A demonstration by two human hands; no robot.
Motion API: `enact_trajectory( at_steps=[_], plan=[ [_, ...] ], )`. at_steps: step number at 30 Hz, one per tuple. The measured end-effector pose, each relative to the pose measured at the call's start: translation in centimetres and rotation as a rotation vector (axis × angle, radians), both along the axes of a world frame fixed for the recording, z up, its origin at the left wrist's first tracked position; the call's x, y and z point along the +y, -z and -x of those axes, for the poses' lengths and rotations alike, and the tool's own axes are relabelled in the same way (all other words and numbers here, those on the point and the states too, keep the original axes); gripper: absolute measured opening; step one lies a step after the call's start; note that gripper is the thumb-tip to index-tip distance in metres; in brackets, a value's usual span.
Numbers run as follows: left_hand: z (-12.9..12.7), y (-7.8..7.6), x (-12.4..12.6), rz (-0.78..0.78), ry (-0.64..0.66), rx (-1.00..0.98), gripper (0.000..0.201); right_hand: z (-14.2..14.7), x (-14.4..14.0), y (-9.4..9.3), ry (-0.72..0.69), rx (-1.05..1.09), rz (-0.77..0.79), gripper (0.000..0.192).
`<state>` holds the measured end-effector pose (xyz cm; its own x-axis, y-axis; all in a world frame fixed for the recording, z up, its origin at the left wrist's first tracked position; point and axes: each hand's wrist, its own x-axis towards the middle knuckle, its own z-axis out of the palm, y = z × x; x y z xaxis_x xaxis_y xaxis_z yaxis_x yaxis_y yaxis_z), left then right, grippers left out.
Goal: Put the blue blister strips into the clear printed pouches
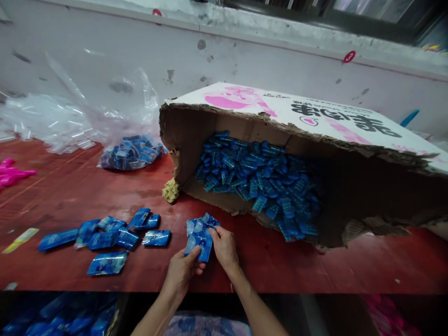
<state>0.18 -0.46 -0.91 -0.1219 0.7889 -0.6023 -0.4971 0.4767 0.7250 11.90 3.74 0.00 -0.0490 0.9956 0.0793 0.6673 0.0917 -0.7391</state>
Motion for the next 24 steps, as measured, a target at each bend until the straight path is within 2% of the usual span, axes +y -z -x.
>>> enact_trajectory(
  at_steps=[3,8,10,13,15,17,22,24],
  plan=[
    [0.8,-0.1,-0.5,0.01,-0.011,-0.035,0.023,-0.2,0.4,0.1,0.018,-0.075,0.014,0.017],
    [1.0,0.1,-0.4,-0.002,-0.075,-0.047,0.026,-0.9,-0.5,-1.7,0.089,-0.157,-0.027,0.034],
    [0.6,0.3,-0.1,0.001,-0.108,-0.032,0.03,-0.9,-1.1,-2.2,0.086,-0.053,-0.038,0.029],
    [-0.1,0.7,0.4,-0.029,-0.11,-0.007,0.034,-0.4,-1.6,-1.7,-0.029,0.185,0.097,0.018],
    [-0.5,1.0,0.6,-0.049,-0.094,-0.002,0.036,0.0,-1.6,-0.9,-0.067,0.245,0.18,0.019],
    [-0.6,1.1,0.5,-0.064,-0.05,-0.005,0.036,0.2,-1.4,-0.2,-0.039,0.219,0.195,0.024],
    [0.3,0.4,-0.7,-0.001,0.125,-0.005,0.032,-0.1,-0.5,0.0,0.063,0.022,0.151,0.025],
    [0.6,-0.2,-1.0,0.03,0.149,-0.048,0.03,-0.1,-0.5,-0.1,0.05,-0.066,0.144,0.021]
  ],
)
